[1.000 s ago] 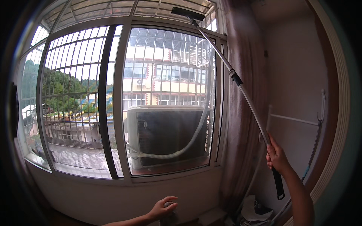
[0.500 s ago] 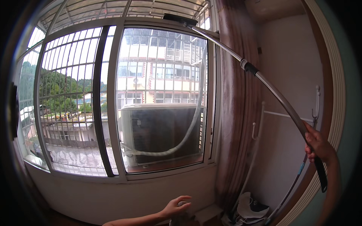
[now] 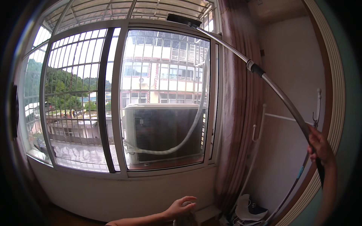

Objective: The person uses a long-handled window squeegee and a cloth to clean a large window. They repeatedly wipe the glass surface, occasionally pause to wipe the squeegee head with the cloth, and continue cleaning different sections of the window.

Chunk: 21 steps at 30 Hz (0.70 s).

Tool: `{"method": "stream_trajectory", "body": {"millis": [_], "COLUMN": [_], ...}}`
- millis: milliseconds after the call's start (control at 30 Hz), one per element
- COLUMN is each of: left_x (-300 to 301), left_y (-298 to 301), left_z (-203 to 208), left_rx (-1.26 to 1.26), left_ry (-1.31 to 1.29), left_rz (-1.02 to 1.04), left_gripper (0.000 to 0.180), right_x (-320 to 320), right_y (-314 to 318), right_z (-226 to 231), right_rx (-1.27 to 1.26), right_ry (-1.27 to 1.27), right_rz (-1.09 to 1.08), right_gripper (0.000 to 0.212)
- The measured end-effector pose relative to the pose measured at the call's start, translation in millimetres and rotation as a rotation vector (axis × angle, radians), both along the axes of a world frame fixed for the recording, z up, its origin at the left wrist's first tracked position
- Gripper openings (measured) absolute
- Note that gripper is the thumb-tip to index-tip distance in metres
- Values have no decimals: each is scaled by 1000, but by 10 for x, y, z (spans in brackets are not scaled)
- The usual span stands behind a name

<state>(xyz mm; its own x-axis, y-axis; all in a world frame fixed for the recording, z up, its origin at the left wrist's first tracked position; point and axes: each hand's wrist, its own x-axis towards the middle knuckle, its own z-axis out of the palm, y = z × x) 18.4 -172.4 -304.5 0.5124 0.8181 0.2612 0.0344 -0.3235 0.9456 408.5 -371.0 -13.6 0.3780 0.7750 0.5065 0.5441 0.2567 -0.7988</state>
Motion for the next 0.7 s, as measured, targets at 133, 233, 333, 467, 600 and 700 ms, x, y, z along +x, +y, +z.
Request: {"method": "stream_trajectory", "body": {"millis": [133, 233, 333, 467, 600, 700], "left_x": [-16, 22, 185, 442, 548, 550], "left_y": [51, 123, 201, 362, 370, 297], "left_z": [210, 565, 1023, 1734, 2311, 2507], "left_rx": [128, 38, 173, 381, 339, 260], "left_ry": [4, 64, -18, -162, -359, -366], "left_rz": [42, 8, -3, -97, -339, -390], "left_gripper": [38, 36, 36, 42, 49, 54], "right_x": [71, 93, -48, -531, -1081, -1295], "right_y": [156, 185, 166, 87, 41, 39], "right_z": [-874, -1643, -2465, -3260, -3587, -3721], "right_rx": [37, 39, 35, -64, -157, -239], "right_ry": [167, 288, 478, 956, 1181, 1166], "right_rz": [159, 248, 309, 634, 747, 755], "right_gripper": [50, 54, 54, 31, 23, 27]}}
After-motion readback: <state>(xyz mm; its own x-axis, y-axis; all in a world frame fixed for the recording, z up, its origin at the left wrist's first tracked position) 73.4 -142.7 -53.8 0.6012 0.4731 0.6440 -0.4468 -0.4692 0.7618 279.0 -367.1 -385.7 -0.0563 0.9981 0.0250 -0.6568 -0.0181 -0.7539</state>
